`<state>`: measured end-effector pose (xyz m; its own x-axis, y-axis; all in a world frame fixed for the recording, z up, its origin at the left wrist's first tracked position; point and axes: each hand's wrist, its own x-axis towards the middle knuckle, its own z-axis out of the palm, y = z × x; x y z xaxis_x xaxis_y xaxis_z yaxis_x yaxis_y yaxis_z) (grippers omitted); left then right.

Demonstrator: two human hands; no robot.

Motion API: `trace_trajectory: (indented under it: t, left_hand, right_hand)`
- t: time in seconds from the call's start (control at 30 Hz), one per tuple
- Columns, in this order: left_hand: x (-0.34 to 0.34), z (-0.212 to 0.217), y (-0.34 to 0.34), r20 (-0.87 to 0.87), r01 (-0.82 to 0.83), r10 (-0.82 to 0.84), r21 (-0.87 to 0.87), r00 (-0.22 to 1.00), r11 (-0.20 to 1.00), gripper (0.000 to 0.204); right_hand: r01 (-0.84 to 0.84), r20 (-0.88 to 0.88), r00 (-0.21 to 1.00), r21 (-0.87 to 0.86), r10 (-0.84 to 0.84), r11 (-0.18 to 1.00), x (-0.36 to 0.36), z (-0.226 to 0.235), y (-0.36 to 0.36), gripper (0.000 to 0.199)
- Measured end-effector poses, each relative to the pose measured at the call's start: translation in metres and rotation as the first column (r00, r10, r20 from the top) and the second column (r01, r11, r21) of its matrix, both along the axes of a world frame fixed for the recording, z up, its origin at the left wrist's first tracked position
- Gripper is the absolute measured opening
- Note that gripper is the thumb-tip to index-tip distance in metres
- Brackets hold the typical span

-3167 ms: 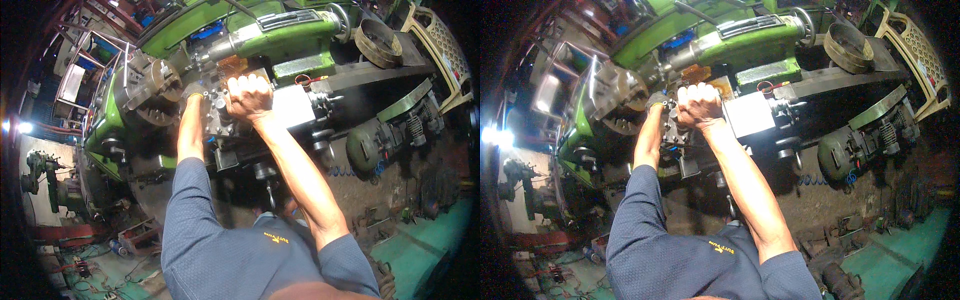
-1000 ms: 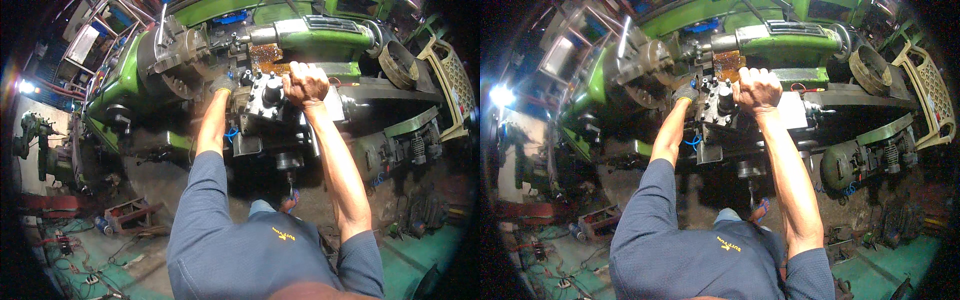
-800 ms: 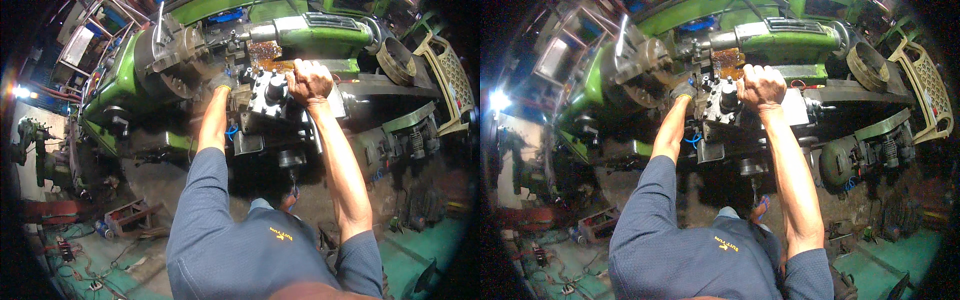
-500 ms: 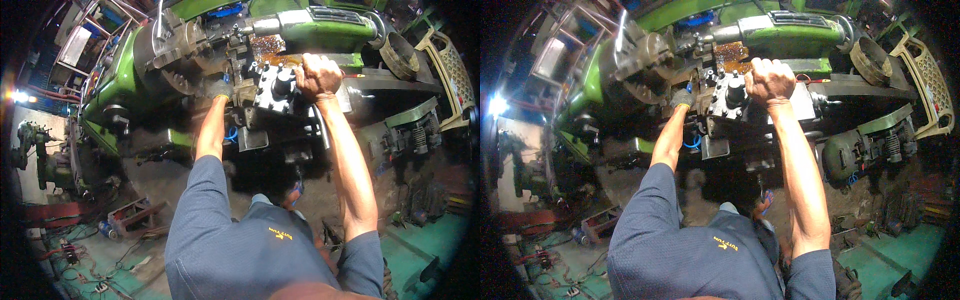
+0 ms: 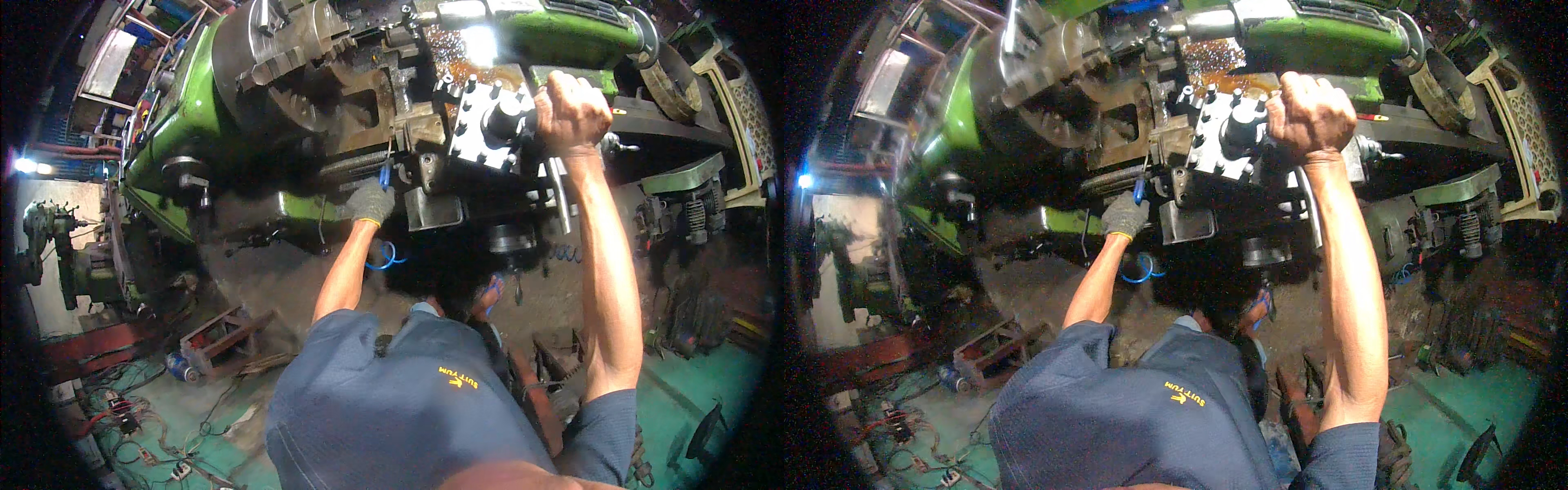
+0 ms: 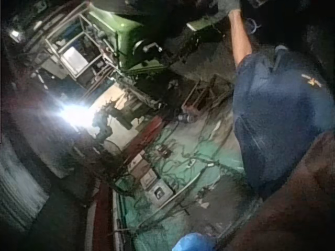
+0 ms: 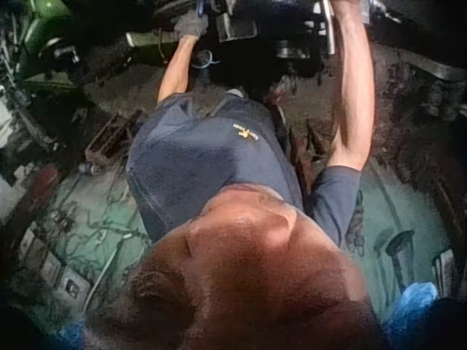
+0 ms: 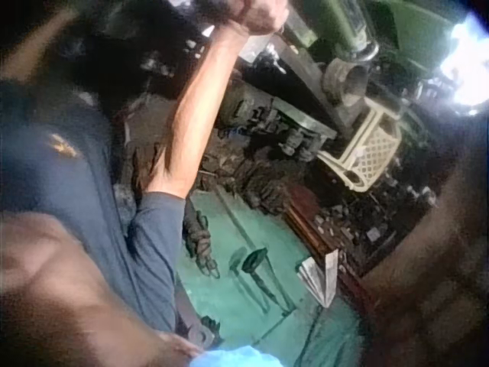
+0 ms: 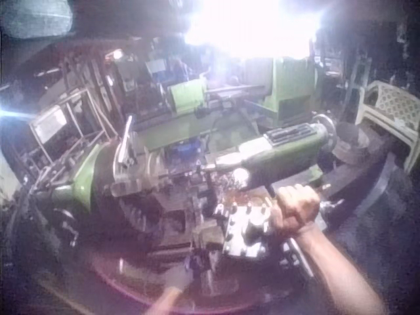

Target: The person operates a green metalworking machine, likely a lathe, using a handheld tool connected to a blue hose to apply a substance to the rotating workpiece. They adjust the machine's controls and the tool's position throughout the process.

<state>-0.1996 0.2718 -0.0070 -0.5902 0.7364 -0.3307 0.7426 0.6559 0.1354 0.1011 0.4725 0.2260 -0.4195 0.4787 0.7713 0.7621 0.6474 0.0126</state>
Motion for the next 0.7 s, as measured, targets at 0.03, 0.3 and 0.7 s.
trace_trajectory:
  t: [0.03,0.3,0.7]
  left_hand:
    - [0.000,0.000,-0.003,0.008,-0.001,0.001,0.018,1.000,1.000,0.044]
    - [-0.020,-0.010,0.025,0.013,-0.001,0.002,-0.031,1.000,1.000,0.046]
    - [-0.031,-0.019,0.068,-0.037,0.031,-0.028,0.087,0.999,0.996,0.037]
  right_hand:
    - [-0.006,-0.013,1.000,-0.011,0.006,1.000,0.001,0.001,0.000,0.018]
    - [0.009,-0.003,1.000,-0.048,-0.009,0.999,0.002,-0.002,0.003,0.017]
    - [0.036,0.019,0.999,-0.028,-0.036,0.999,0.001,-0.002,0.002,0.017]
